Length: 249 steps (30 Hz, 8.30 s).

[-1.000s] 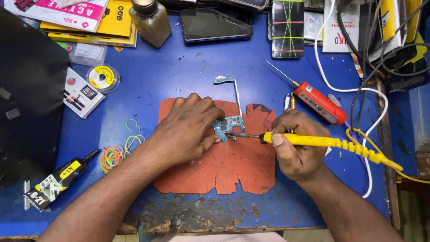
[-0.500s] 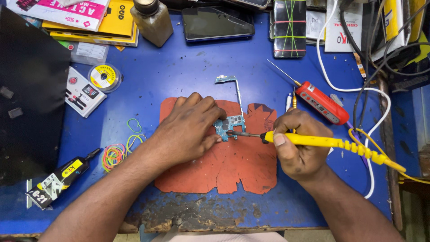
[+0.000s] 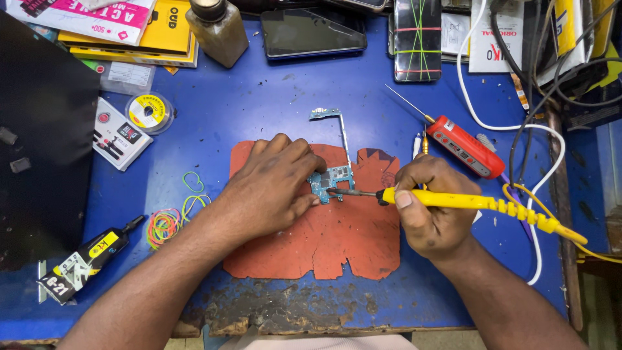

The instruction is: The person uses a soldering iron to apply heat to a small circuit board held on a red mat. The person repeatedly touches the iron tip to different points on the board while stabilizing it with the other hand.

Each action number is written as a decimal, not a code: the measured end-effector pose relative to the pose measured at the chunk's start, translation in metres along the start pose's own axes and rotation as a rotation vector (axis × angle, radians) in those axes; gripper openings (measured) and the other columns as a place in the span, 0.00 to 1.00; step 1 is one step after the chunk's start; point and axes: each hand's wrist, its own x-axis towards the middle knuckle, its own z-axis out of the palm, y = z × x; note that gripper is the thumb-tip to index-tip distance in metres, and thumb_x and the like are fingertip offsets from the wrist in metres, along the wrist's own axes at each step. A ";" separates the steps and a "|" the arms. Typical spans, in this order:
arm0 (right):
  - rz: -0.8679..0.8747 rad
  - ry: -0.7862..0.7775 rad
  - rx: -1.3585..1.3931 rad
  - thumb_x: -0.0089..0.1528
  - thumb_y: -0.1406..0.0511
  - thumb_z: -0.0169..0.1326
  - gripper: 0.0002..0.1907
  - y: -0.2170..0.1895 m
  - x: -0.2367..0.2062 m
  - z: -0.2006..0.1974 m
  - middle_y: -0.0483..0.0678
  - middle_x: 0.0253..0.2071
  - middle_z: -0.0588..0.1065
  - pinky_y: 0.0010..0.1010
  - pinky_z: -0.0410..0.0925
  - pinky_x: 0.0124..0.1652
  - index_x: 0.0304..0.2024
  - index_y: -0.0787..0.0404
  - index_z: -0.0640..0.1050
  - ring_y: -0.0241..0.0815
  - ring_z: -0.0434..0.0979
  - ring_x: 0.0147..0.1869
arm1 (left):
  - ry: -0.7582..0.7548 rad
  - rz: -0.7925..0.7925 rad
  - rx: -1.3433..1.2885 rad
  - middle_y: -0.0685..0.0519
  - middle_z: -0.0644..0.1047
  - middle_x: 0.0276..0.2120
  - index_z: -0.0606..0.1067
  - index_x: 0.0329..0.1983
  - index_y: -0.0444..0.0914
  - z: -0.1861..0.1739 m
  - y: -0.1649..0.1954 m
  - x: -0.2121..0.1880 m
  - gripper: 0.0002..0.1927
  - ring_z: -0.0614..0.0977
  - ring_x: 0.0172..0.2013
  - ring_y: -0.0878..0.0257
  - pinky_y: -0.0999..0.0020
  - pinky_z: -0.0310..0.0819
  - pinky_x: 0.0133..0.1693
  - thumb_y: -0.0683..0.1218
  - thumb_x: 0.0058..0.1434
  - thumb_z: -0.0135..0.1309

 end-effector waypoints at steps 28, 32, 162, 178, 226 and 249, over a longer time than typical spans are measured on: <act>0.027 -0.015 0.000 0.67 0.66 0.52 0.08 -0.002 0.000 -0.002 0.48 0.30 0.73 0.23 0.67 0.30 0.35 0.64 0.71 0.34 0.73 0.28 | -0.005 0.002 -0.001 0.52 0.73 0.43 0.77 0.49 0.40 0.000 -0.001 0.000 0.24 0.72 0.47 0.52 0.53 0.63 0.48 0.50 0.49 0.68; 0.024 -0.019 -0.005 0.67 0.66 0.52 0.08 -0.002 0.001 -0.002 0.48 0.30 0.74 0.23 0.66 0.30 0.35 0.64 0.71 0.35 0.74 0.29 | 0.000 0.004 0.004 0.52 0.73 0.43 0.77 0.49 0.40 0.000 0.000 -0.001 0.24 0.72 0.47 0.52 0.53 0.63 0.49 0.50 0.49 0.68; 0.118 0.057 -0.016 0.55 0.63 0.57 0.08 0.093 -0.018 0.009 0.42 0.18 0.77 0.24 0.65 0.26 0.23 0.60 0.77 0.29 0.73 0.22 | -0.064 -0.024 -0.153 0.50 0.73 0.44 0.75 0.46 0.37 0.005 -0.008 -0.008 0.19 0.72 0.51 0.53 0.55 0.63 0.54 0.47 0.54 0.66; 0.113 -0.029 0.054 0.62 0.65 0.55 0.07 0.050 -0.015 0.008 0.42 0.24 0.75 0.24 0.64 0.28 0.31 0.62 0.75 0.29 0.69 0.27 | -0.022 -0.039 -0.077 0.54 0.73 0.43 0.76 0.46 0.41 0.007 -0.005 -0.004 0.21 0.72 0.48 0.54 0.57 0.63 0.48 0.50 0.51 0.68; 0.162 0.004 0.015 0.61 0.67 0.54 0.04 0.041 -0.015 0.010 0.43 0.25 0.75 0.23 0.64 0.27 0.32 0.62 0.75 0.29 0.69 0.26 | -0.029 -0.025 -0.069 0.53 0.74 0.43 0.76 0.46 0.40 0.004 -0.002 -0.003 0.21 0.72 0.47 0.54 0.57 0.63 0.48 0.49 0.51 0.68; 0.110 0.019 0.035 0.63 0.65 0.54 0.06 0.037 -0.012 0.010 0.41 0.27 0.73 0.24 0.64 0.29 0.33 0.61 0.74 0.29 0.69 0.29 | 0.013 0.012 -0.062 0.52 0.74 0.42 0.76 0.45 0.40 0.004 -0.005 -0.001 0.20 0.72 0.47 0.52 0.55 0.63 0.48 0.49 0.50 0.68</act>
